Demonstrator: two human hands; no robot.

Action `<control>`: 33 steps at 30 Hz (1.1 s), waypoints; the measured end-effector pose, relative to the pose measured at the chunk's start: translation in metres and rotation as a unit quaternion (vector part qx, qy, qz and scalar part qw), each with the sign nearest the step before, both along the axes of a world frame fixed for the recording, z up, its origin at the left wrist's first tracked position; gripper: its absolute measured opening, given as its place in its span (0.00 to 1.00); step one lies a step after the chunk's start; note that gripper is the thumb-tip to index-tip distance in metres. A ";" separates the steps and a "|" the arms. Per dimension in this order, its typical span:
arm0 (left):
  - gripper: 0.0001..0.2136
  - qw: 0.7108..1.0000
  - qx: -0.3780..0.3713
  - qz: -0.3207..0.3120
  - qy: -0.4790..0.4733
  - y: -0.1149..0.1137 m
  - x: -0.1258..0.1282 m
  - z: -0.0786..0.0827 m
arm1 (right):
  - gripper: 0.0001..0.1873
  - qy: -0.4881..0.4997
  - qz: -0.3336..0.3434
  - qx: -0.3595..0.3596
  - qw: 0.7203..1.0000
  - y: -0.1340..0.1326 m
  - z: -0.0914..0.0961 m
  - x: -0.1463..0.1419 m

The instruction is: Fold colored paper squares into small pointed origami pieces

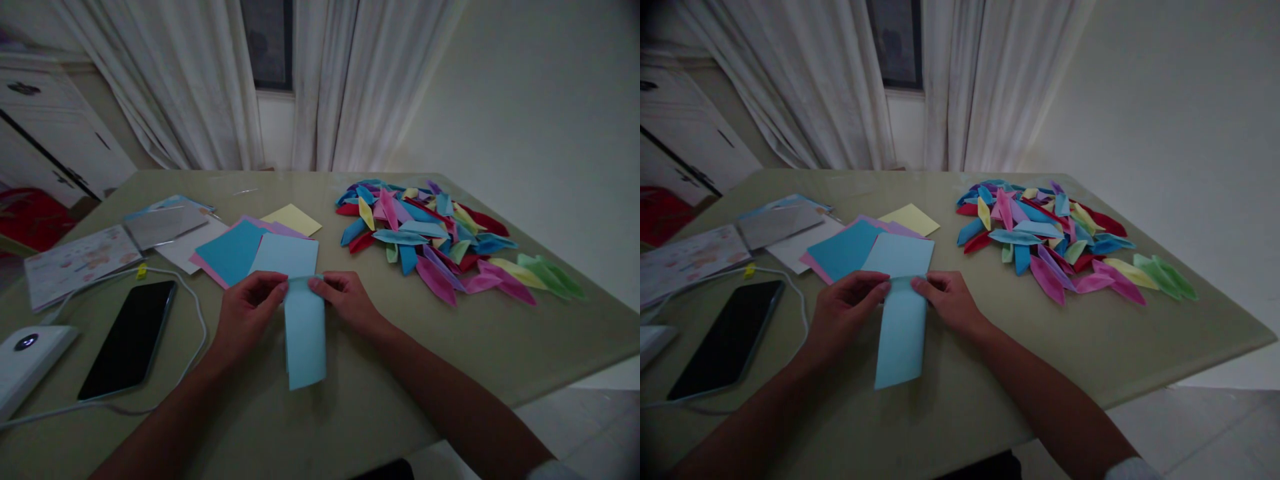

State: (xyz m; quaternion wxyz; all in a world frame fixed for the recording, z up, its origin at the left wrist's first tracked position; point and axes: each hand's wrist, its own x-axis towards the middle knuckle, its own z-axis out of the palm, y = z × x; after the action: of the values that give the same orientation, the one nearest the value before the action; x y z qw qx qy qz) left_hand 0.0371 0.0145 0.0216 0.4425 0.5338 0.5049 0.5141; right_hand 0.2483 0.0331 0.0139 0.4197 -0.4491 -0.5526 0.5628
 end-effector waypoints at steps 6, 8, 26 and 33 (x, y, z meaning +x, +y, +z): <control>0.15 1.000 -0.024 0.020 -0.002 0.005 -0.002 -0.003 | 0.28 0.004 0.013 0.009 1.000 -0.002 0.002 0.002; 0.18 0.999 -0.034 -0.005 0.001 0.006 -0.004 -0.006 | 0.28 -0.015 0.021 0.024 0.999 -0.003 0.004 0.003; 0.12 0.990 -0.010 -0.127 0.068 0.008 -0.006 -0.002 | 0.28 -0.133 0.145 0.077 0.977 -0.012 0.008 0.004; 0.11 0.989 -0.009 -0.128 0.073 0.003 -0.001 -0.003 | 0.25 -0.159 0.160 0.096 0.969 -0.012 0.003 0.002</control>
State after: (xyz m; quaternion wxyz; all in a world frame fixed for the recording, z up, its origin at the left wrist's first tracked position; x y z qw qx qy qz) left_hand 0.0356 0.0179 0.0187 0.4717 0.6261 0.4678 0.4082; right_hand 0.2502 0.0211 0.0169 0.2718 -0.3961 -0.7287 0.4882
